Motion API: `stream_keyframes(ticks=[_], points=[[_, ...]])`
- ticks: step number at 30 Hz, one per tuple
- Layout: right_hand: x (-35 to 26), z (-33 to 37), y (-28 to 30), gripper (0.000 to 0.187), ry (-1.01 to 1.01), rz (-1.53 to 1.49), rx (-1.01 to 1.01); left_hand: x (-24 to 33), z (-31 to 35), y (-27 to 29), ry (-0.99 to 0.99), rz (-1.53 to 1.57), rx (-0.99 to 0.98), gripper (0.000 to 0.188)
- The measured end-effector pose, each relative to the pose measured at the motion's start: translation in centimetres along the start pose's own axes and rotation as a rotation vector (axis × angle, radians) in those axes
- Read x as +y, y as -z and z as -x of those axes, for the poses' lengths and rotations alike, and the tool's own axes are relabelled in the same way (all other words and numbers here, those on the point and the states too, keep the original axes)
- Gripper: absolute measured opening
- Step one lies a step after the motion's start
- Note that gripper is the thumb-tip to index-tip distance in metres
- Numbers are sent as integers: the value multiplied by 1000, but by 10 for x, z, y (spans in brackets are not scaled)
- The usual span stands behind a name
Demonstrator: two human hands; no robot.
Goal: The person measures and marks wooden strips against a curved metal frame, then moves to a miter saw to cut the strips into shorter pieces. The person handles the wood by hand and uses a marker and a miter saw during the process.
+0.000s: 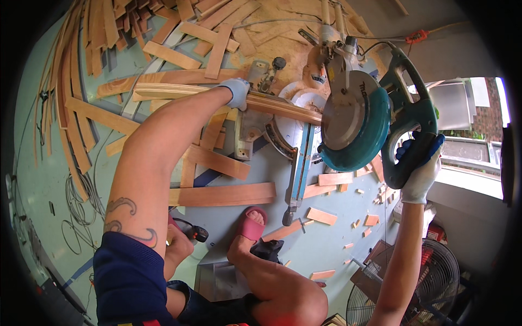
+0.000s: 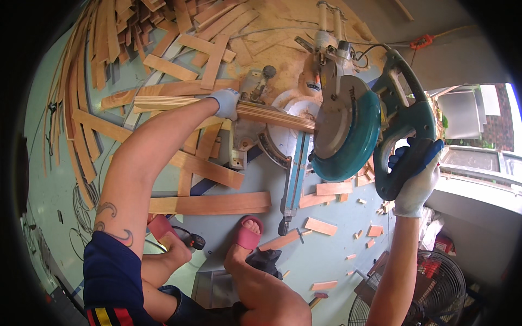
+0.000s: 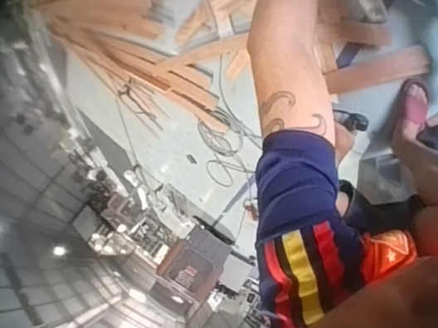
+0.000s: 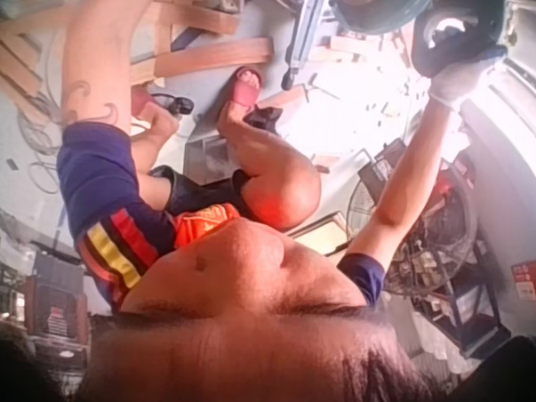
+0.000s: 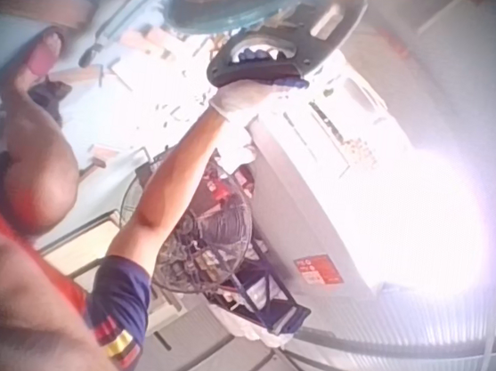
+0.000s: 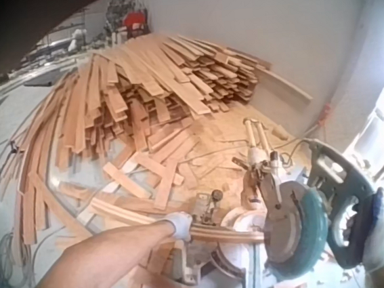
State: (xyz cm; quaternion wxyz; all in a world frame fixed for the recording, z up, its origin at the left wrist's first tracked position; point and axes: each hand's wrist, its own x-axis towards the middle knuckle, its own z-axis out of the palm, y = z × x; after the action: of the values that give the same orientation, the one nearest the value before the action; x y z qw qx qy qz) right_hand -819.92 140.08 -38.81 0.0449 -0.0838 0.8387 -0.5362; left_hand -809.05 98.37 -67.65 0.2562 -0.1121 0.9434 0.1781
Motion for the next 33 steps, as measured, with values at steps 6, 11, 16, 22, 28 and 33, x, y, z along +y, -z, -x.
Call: stream_keyframes(ticks=[6, 11, 16, 22, 28, 33], points=[[-1, -1, -1, 77, -34, -34, 21, 2, 2, 2, -24, -30, 9, 63], [-2, 1, -2, 73, -18, -71, 18, 3, 4, 3, -21, -45, 37, 62], [-2, 1, -2, 66, -27, 7, 81, 4, 5, 4, -28, -45, 28, 62], [1, 1, -2, 59, 8, 244, 113, 3, 3, 1, -20, -43, 34, 59], [3, -2, 0, 64, 11, -77, -16, -3, -3, -3, -32, -48, 20, 63], [2, -1, -1, 73, 17, -37, 25, -2, -1, -1, -14, -24, 20, 61]])
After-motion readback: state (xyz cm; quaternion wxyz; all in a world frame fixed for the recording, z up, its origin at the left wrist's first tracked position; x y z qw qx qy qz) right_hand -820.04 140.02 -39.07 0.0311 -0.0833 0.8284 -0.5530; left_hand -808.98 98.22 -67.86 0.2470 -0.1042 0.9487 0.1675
